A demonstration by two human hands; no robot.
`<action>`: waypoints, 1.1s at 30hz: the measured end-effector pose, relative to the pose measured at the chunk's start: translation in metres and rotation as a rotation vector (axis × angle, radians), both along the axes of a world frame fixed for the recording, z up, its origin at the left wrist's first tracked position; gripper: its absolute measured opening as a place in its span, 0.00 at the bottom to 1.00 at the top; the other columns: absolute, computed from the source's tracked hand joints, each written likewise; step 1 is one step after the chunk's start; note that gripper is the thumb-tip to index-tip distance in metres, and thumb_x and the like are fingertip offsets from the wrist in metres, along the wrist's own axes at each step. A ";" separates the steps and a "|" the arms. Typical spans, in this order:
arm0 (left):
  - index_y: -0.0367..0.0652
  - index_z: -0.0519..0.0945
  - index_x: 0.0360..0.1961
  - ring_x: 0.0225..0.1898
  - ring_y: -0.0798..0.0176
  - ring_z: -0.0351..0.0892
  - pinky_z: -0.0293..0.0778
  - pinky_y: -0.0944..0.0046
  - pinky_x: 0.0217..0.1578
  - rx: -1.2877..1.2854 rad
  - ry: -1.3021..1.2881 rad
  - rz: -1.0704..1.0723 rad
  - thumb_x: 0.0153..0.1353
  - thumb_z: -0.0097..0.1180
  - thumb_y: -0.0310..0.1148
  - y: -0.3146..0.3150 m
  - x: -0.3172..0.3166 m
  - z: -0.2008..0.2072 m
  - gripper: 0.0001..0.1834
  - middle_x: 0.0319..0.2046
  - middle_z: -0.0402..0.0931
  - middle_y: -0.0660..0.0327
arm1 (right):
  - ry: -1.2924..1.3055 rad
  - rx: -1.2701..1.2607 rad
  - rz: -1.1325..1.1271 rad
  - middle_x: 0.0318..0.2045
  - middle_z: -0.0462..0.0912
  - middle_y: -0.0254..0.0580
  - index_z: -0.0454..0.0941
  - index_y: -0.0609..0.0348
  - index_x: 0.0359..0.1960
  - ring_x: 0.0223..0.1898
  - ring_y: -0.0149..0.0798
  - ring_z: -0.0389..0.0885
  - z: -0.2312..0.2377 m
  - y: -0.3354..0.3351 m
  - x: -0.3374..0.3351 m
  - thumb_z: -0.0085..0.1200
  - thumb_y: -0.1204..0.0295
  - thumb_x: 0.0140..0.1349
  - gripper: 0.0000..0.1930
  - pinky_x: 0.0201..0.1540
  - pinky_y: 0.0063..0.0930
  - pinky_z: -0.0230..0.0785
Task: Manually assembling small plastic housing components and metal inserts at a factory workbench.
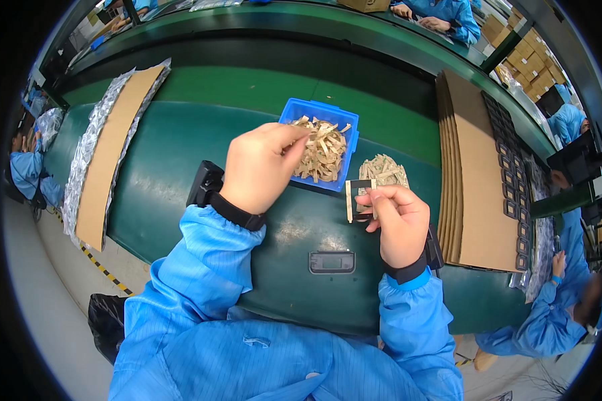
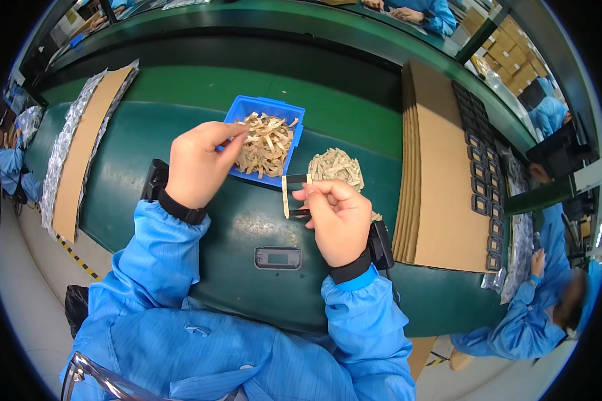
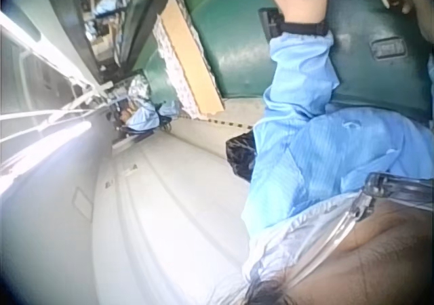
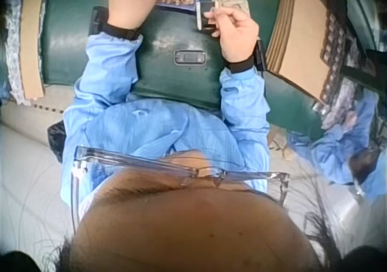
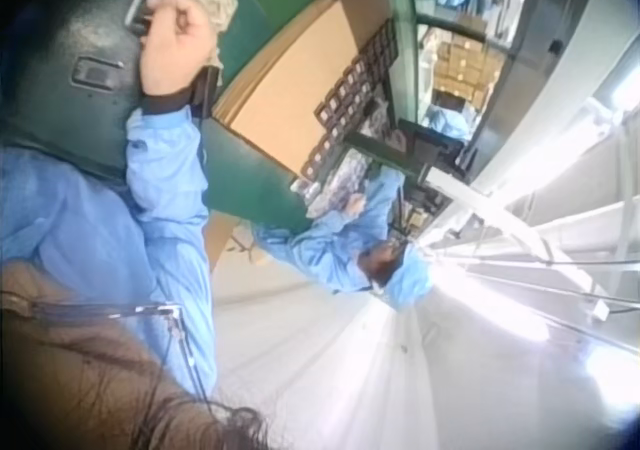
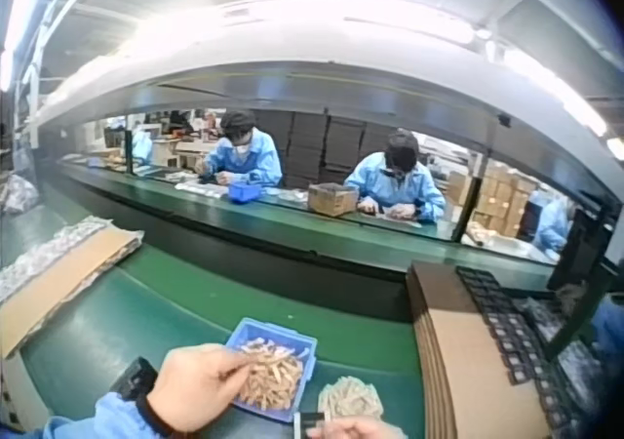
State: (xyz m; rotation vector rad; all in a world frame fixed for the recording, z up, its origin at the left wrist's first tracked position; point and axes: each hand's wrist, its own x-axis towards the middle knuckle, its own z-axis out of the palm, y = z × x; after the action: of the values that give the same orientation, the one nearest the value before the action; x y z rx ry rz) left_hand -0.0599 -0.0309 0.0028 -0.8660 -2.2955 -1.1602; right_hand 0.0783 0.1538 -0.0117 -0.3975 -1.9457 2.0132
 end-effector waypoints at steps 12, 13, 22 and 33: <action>0.39 0.87 0.41 0.42 0.51 0.86 0.81 0.60 0.43 0.062 -0.098 -0.240 0.54 0.64 0.22 0.008 0.004 -0.005 0.12 0.39 0.86 0.53 | -0.020 -0.082 0.013 0.35 0.87 0.45 0.81 0.66 0.41 0.29 0.30 0.86 0.000 0.001 -0.002 0.53 0.78 0.69 0.06 0.25 0.18 0.77; 0.40 0.87 0.41 0.41 0.52 0.86 0.81 0.60 0.42 0.026 0.007 -0.428 0.51 0.68 0.24 0.010 0.011 0.000 0.14 0.39 0.85 0.55 | -0.004 -0.123 0.008 0.36 0.87 0.45 0.80 0.66 0.41 0.29 0.30 0.86 0.000 0.001 -0.002 0.52 0.78 0.69 0.05 0.25 0.19 0.77; 0.42 0.85 0.37 0.36 0.57 0.82 0.80 0.60 0.35 -0.174 0.263 -0.538 0.43 0.72 0.25 0.020 0.041 0.002 0.17 0.36 0.82 0.63 | 0.097 -0.247 0.079 0.39 0.86 0.45 0.77 0.64 0.38 0.37 0.30 0.85 -0.007 0.004 -0.001 0.51 0.78 0.70 0.04 0.38 0.22 0.79; 0.31 0.84 0.40 0.40 0.71 0.82 0.79 0.70 0.44 0.526 -0.877 -0.515 0.60 0.67 0.20 0.017 0.034 -0.010 0.07 0.38 0.85 0.59 | 0.144 -0.123 0.033 0.38 0.85 0.38 0.80 0.64 0.48 0.37 0.26 0.83 -0.010 0.005 -0.003 0.58 0.76 0.69 0.08 0.38 0.19 0.75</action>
State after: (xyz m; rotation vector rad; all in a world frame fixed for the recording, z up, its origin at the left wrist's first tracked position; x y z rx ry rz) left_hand -0.0257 -0.0135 -0.0076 -0.8506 -2.1620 -2.6456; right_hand 0.0749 0.1584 -0.0214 -0.2431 -1.7603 2.1267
